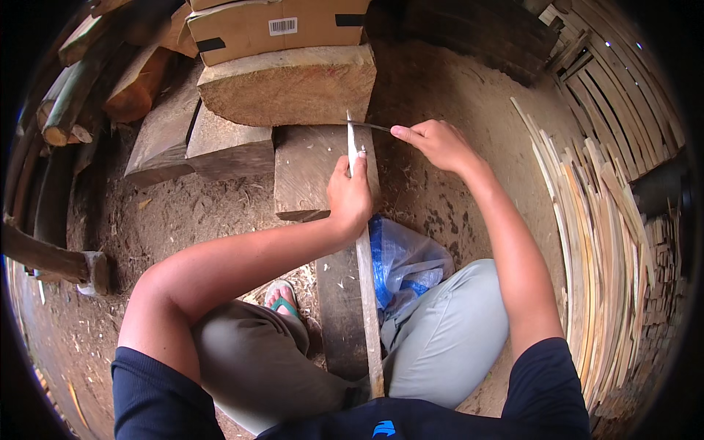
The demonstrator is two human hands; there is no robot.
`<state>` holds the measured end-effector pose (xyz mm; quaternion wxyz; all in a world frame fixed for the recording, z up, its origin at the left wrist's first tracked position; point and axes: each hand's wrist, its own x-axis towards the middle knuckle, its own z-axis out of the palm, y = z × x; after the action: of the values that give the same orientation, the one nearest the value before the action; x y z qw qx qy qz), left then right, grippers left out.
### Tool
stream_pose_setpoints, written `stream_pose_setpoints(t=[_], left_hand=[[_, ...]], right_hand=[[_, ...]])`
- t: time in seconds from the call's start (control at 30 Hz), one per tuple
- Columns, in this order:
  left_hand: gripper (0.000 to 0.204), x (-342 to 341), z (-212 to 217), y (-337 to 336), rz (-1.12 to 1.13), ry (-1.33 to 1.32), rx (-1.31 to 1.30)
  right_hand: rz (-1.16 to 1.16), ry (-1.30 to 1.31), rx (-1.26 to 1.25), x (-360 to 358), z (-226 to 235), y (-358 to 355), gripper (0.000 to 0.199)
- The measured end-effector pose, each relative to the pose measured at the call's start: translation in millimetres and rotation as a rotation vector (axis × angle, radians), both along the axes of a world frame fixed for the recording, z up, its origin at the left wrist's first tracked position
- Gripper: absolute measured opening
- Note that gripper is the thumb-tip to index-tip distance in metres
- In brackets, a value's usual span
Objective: The person sits on the ground and uses a knife to shave and shape a long, thin piece of wood held between their legs. They repeatedly scrape the surface to remove thin shavings.
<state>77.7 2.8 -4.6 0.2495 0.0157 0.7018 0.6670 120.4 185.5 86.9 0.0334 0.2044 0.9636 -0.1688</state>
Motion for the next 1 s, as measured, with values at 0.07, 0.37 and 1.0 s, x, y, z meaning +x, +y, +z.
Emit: stream_pose_setpoints(t=[0.07,0.37,1.0], left_hand=[[0.038,0.9,3.2,1.2,-0.008,-0.023,-0.023],[0.035,2.8,-12.8,5.2,0.012,0.087,-0.060],[0.031,3.5,4.7,3.8,-0.066,0.172,-0.129]], right_hand=[[-0.003,-0.039,0.031,3.3,4.4,1.2,0.076],[0.002,-0.026,0.096,-6.3,1.8,-4.9,0.075],[0.061,0.039,0.149,-28.0,-12.0,8.7,0.074]])
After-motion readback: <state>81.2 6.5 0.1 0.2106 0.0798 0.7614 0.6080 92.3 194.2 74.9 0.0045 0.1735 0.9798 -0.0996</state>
